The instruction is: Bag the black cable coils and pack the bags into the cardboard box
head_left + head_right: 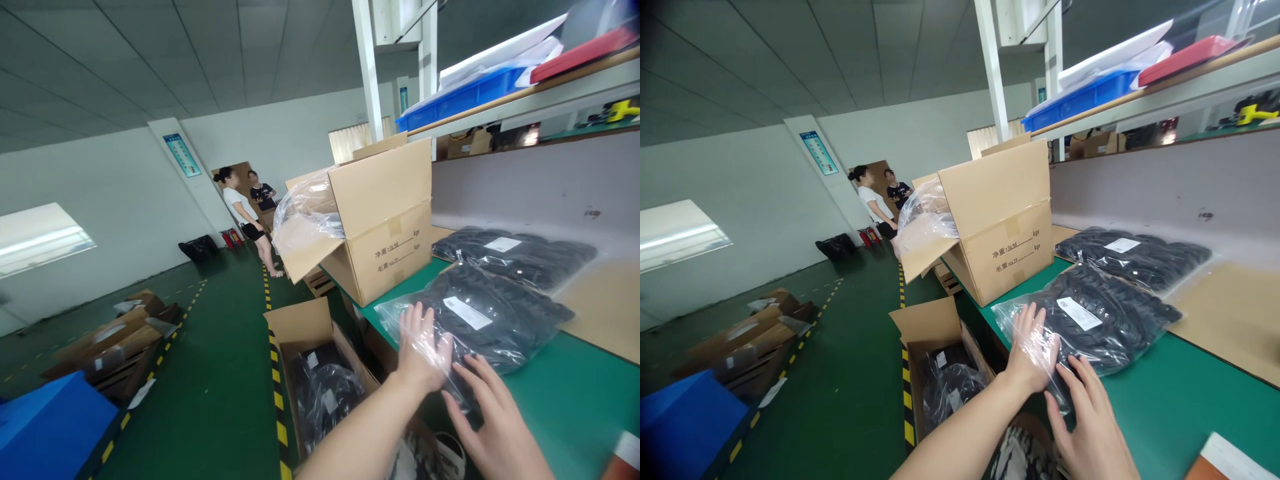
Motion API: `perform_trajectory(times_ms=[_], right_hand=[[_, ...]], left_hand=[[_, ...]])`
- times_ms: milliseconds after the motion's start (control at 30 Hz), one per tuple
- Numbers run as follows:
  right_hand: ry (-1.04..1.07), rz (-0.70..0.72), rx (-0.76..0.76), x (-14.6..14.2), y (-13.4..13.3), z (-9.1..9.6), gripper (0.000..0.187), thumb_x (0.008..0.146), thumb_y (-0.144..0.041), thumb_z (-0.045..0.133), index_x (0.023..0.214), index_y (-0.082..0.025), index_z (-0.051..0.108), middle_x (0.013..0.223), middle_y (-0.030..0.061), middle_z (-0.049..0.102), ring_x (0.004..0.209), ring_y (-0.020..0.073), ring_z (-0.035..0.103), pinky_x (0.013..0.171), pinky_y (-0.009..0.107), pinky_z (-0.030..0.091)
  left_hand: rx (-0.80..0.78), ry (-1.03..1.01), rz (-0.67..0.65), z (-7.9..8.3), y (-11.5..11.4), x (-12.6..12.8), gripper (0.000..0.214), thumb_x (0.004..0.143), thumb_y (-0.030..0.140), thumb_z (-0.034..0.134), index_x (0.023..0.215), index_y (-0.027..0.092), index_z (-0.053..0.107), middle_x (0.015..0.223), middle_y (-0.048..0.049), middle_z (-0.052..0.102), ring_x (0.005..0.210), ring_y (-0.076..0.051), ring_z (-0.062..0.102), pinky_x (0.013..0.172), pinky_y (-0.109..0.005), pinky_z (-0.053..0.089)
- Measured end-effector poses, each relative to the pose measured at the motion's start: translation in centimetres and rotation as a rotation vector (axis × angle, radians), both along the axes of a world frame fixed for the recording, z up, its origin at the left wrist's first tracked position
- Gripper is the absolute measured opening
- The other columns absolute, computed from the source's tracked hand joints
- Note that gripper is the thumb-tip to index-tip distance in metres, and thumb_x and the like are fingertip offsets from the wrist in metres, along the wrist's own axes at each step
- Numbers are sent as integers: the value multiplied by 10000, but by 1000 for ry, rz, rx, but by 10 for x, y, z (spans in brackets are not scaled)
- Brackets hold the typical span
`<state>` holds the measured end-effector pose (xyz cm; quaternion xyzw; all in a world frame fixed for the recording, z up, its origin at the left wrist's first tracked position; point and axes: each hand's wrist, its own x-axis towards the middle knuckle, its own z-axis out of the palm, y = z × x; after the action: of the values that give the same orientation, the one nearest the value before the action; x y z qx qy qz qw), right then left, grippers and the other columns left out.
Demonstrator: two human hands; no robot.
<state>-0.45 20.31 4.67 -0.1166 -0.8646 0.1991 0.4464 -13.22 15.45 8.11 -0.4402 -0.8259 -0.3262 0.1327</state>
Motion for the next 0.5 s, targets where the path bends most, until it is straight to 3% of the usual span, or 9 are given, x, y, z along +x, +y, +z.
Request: perform_trajectory(times_ms=[100,233,500], right_hand=[[-9,-108,51,3,-1,2,473,890,-504,455,1178,-137,535,1287,200,482,1216,385,463,943,545,458],[-55,-187,47,6,-4,4,569,884,-572,420,1183,-104,546,1065,194,547,994,345,563,836,500,508],[-87,-158,165,5,-2,2,523,890,-525,409,1164,-96,529,1260,221,545,1198,389,496,939,525,456]], left_hand=[[11,14,11,-1,-1,-1,545,884,305,481,1354,28,464,1469,-225,384,1407,-344,270,1156,-566,246],[-10,118,15,-4,0,-3,528,876,291,477,1329,19,496,1442,-229,424,1383,-355,319,1148,-572,258],[39,133,-23,-7,-1,-5,526,889,370,477,1325,77,508,1390,-185,506,1344,-304,408,1141,-529,316]])
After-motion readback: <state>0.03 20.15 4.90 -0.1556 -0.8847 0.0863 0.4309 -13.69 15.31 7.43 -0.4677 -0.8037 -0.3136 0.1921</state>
